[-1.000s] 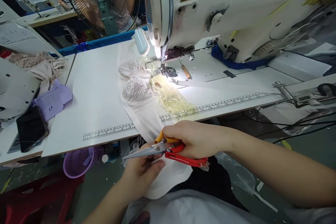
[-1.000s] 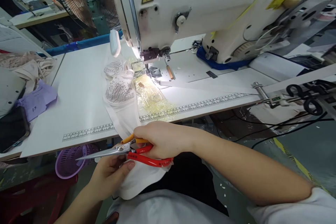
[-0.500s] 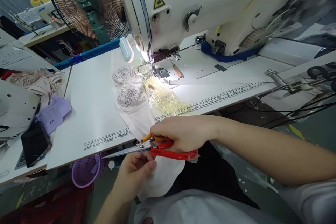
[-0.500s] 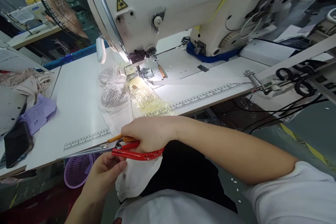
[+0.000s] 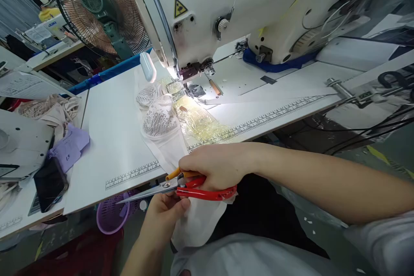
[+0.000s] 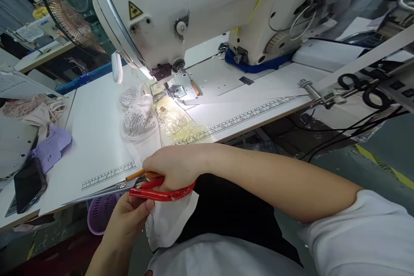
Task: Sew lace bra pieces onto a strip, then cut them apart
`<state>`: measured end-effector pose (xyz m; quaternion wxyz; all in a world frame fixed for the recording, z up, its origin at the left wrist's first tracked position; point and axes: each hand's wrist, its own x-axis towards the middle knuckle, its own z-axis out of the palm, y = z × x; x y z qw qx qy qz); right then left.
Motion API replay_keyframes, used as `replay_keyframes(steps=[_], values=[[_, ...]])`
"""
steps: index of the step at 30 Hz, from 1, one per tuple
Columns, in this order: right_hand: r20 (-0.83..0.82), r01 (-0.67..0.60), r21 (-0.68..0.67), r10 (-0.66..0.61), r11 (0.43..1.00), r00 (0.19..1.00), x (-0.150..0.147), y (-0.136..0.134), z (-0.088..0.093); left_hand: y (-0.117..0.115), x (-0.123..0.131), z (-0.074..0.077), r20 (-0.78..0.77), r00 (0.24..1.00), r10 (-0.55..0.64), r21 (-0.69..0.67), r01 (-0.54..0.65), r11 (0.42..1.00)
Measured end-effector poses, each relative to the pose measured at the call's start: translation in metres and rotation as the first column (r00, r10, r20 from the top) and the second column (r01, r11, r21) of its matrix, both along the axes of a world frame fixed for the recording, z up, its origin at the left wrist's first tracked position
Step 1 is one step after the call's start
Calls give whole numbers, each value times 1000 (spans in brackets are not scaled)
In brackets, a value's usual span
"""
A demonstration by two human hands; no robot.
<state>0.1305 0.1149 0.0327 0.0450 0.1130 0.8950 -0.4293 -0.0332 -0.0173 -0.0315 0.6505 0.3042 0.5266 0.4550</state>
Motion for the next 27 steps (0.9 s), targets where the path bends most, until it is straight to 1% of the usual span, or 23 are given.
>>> replay_keyframes(steps=[2, 4, 8, 13, 15, 17, 18, 19, 20, 21, 22, 23, 24, 25, 27], values=[[6, -10, -6, 10, 1000, 1000, -1, 1, -1, 1, 4, 5, -18, 999, 38, -8, -38, 999], [4, -6, 6, 5, 1000, 1000, -1, 1, -1, 0, 6, 6, -37, 998, 54, -7, -54, 999], [-15, 2, 17, -2, 1000, 1000, -1, 2, -3, -3, 1, 0, -122, 992, 26, -64, -34, 997], [-47, -6, 13, 6, 1000, 999, 1, -1, -6, -10, -2, -7, -263, 963, 49, -117, -82, 990], [-38, 12, 17, -12, 1000, 999, 1, -5, -8, -11, -1, -8, -319, 948, 9, -153, -61, 986], [-23, 95, 11, -94, 995, 995, 4, -12, -11, -9, 0, -8, -289, 956, -54, -138, 14, 990], [-30, 176, -13, -176, 984, 984, 7, -17, -14, -8, 0, -8, -246, 967, -72, -100, 48, 994], [-52, 279, -59, -282, 958, 958, 11, -23, -17, -7, 1, -9, -199, 977, -76, -57, 66, 996], [-85, 384, -128, -396, 914, 914, 17, -29, -21, -6, 1, -9, -157, 985, -68, -24, 65, 998], [-118, 476, -218, -507, 852, 854, 24, -35, -25, -5, 1, -10, -127, 991, -50, -11, 49, 999], [-151, 520, -310, -581, 796, 800, 32, -41, -30, -5, 1, -10, -109, 994, -24, -12, 23, 1000], [-176, 501, -365, -587, 785, 790, 41, -46, -34, -6, 1, -11, -97, 995, 1, -20, -3, 1000], [-209, 459, -382, -559, 802, 803, 51, -52, -40, -6, 1, -12, -84, 996, 19, -29, -22, 999], [-199, 390, -377, -485, 840, 852, 59, -57, -45, -7, 2, -14, -71, 997, 32, -32, -35, 999], [-83, 301, -340, -348, 891, 934, 73, -68, -56, -9, 2, -16, -55, 997, 46, -25, -47, 999]])
